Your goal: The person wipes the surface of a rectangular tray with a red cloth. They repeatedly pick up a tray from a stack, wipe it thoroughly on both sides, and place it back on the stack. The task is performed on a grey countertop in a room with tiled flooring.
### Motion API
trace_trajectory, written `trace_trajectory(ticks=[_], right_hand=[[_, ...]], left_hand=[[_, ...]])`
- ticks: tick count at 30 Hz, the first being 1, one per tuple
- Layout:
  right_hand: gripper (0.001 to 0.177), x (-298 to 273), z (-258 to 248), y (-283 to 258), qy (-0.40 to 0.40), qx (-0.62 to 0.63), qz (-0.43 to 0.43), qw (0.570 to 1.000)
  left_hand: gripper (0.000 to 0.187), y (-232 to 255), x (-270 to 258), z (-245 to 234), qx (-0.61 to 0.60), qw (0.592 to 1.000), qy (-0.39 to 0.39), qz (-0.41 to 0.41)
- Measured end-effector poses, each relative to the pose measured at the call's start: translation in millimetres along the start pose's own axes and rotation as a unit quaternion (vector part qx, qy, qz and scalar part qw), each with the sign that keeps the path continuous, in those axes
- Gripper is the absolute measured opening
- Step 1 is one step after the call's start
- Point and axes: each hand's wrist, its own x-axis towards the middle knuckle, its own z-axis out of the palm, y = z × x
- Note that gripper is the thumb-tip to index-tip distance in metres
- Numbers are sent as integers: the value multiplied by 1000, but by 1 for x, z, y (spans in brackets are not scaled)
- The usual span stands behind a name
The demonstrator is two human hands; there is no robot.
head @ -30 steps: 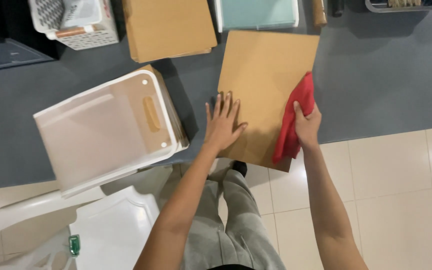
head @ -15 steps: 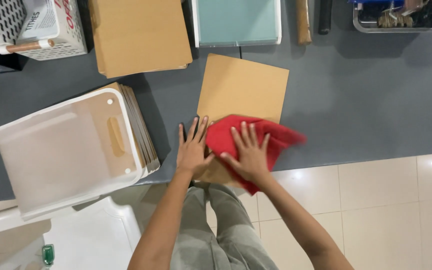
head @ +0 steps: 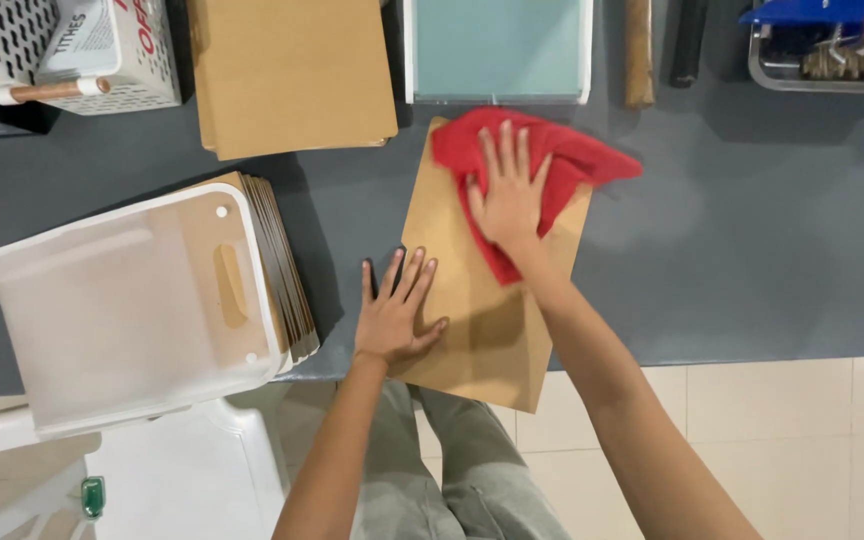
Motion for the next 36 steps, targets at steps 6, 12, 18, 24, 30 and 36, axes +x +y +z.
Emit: trace_trajectory(ticks=[6,12,18,24,30,36], right_hand=[[70,-38,-6,-54,-50,71,-138,987],[69,5,-5,-20,-16,29,-69,997],[75,-96,-34,-9,-22,28,0,999],[71,-72,-37,64,-34,-19,147,988],[73,-101,-17,12,1,-48,112,993],[76,-221,-34,-105,-56,17,46,997]], left_hand=[[95,-2,2,5,18,1000,-7,-7],[97,4,1,-4,12,1000,-16,-22],[95,2,3,-9,8,999,-19,-33],[82,-1,1,-1,1,999,3,-32],[69,-5,-13,12,50,997,26,-48],[57,-8,-16,16,19,998,-17,-61]])
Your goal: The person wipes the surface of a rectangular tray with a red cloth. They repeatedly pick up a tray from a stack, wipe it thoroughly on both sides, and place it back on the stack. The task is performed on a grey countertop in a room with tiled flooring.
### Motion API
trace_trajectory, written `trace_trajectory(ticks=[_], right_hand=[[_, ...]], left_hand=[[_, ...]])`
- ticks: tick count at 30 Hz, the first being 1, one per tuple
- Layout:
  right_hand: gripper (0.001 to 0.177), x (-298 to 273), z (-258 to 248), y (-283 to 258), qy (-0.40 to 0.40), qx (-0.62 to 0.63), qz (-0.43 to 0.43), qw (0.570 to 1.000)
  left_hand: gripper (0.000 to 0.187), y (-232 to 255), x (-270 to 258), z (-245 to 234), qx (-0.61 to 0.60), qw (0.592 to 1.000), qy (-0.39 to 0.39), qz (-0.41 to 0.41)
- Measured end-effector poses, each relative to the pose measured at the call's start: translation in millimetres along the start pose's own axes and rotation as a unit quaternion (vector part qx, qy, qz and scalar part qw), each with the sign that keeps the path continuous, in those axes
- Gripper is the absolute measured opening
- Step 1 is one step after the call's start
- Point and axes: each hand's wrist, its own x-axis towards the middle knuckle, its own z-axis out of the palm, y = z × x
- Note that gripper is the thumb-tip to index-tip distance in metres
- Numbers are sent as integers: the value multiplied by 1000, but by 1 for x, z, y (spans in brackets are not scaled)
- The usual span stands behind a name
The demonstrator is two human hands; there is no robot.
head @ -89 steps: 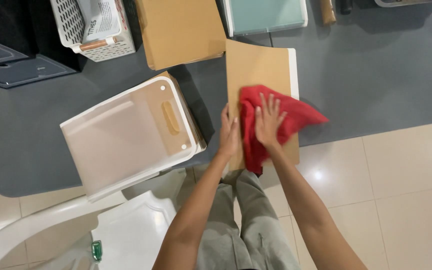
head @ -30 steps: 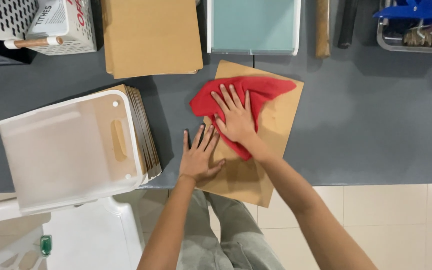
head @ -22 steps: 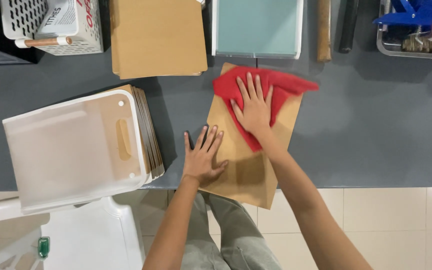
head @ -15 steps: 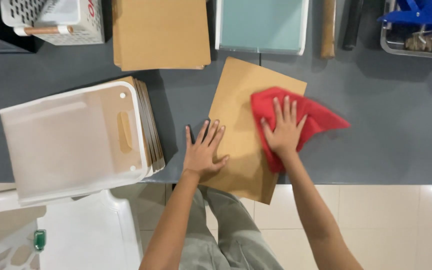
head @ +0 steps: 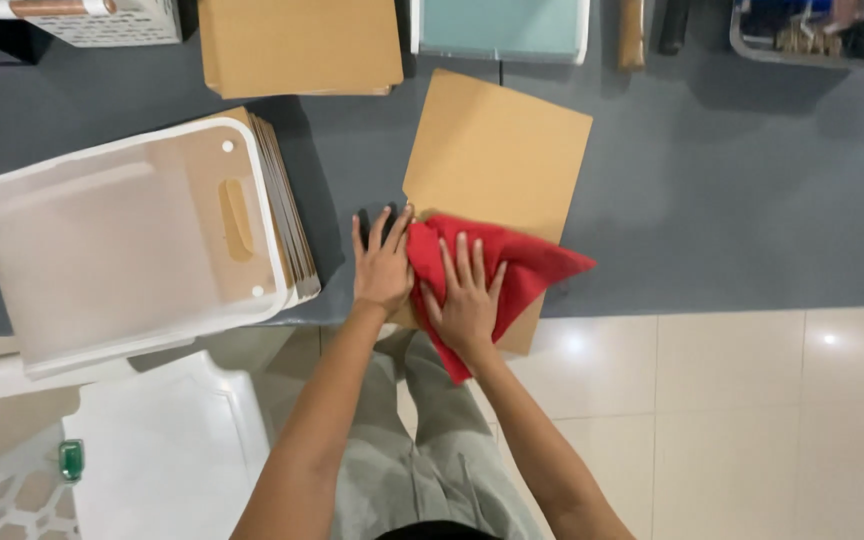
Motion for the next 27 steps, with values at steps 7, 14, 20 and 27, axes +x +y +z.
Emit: trace_trajectory(ticks=[7,14,20,27], right_hand=[[89,-27,-18,75,-49,-31,79,995],[61,5,-32,155,39,8,160,986],[49,2,-18,199,106,184,196,957],[53,8,-74,224,152,735,258,608]], left_hand=[[67,-4,1,19,11,999,21,23],[82,95,-21,-53,96,974,-107,177],[84,138,-41,49,188,964,-25,186],[68,145,-34,-78,-118,973,74,184]])
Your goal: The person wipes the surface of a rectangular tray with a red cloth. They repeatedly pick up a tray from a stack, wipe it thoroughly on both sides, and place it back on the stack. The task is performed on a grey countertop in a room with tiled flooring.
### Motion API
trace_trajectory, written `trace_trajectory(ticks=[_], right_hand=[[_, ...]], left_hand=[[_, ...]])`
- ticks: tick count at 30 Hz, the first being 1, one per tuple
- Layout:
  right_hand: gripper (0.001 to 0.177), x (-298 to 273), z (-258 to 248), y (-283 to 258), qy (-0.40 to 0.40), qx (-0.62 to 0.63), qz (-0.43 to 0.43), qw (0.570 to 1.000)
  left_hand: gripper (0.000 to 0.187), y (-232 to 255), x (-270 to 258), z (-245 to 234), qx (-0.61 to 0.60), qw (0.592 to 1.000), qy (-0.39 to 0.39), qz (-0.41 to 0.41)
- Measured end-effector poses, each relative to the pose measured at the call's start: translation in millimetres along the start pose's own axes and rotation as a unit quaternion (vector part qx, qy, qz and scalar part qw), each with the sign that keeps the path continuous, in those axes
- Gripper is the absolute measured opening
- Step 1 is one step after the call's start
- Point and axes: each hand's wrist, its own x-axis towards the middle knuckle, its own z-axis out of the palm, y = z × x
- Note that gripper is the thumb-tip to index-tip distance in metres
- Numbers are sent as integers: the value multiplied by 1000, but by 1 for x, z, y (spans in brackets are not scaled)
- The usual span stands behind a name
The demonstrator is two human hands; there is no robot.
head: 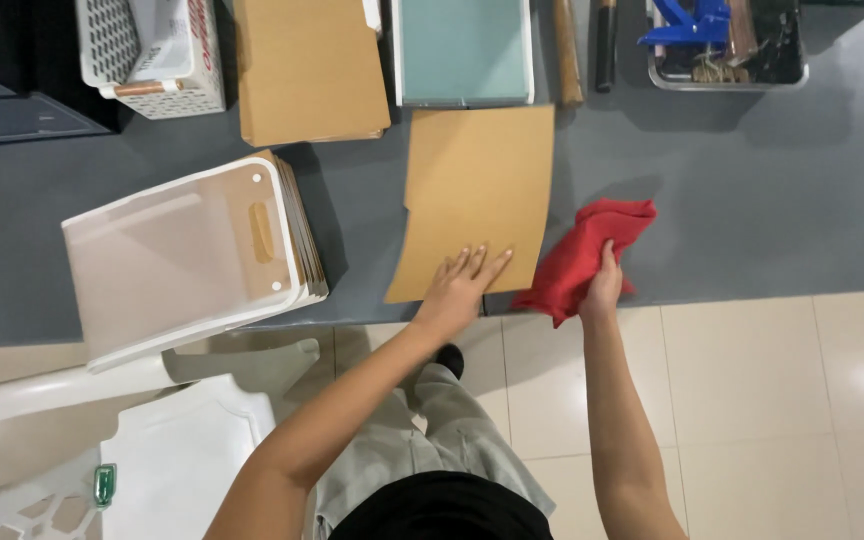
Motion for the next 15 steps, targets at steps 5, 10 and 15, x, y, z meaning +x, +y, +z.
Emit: trace_trajectory(ticks=[5,10,15], right_hand=[[62,4,104,-18,-147,113,21,983],[74,48,146,-8,-214,183,63,957],[58,6,192,-6,-194,158,180,951]], left_hand=[[44,38,34,-85,-322,945,31,-48],[44,21,36,-111,-464,869,30,-169],[45,-66,18,-96,-529,781,239,-232]])
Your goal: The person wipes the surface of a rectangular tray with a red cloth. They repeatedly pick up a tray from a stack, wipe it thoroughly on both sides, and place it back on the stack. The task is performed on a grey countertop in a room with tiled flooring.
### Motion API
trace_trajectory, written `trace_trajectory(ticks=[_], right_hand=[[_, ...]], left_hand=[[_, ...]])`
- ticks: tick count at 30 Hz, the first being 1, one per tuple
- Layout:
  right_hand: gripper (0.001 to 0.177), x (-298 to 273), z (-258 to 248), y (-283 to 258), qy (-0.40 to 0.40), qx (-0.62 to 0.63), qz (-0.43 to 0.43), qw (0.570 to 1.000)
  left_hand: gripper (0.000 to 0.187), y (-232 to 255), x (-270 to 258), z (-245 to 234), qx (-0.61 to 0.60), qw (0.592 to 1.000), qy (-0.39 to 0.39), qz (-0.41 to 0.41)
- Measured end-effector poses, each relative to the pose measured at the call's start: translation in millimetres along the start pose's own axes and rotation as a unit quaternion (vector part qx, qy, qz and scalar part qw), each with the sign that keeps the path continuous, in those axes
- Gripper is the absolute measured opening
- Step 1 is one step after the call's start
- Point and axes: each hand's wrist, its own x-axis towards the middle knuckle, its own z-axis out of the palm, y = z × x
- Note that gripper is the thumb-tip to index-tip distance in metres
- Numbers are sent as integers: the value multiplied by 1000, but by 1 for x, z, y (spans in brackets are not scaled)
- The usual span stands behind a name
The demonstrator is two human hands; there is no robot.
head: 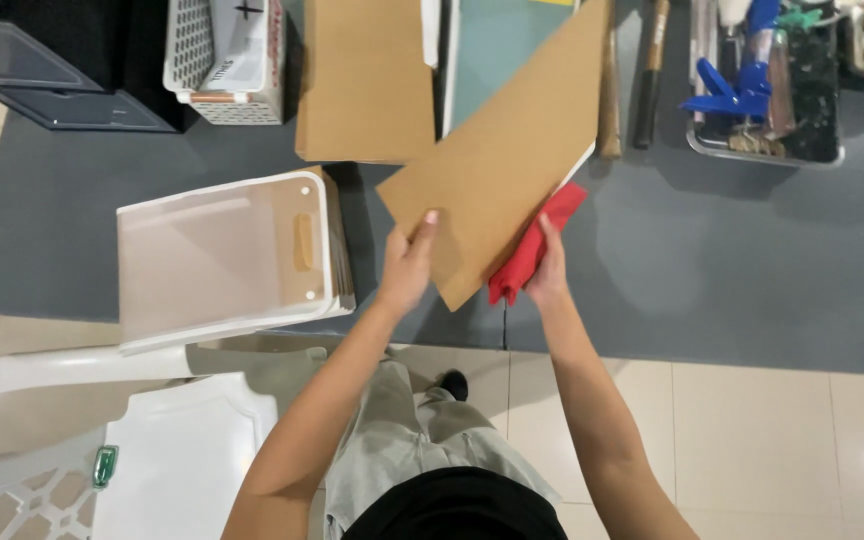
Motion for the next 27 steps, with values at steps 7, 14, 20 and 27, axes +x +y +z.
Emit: trace_trajectory(ticks=[7,14,20,27], right_hand=[[41,45,16,34,32,-69,-119,990],[26,170,99,40,142,-290,-284,903],[34,231,133,70,175,-301,-235,907],[37,186,131,106,159,-434,-386,798]], left_hand=[[36,-25,63,-129,-25,998,54,-20],[50,-46,174,-224,184,981,54,-18],[45,-63,238,-238,279,947,156,29],[52,-82,264,-232,354,920,167,23]])
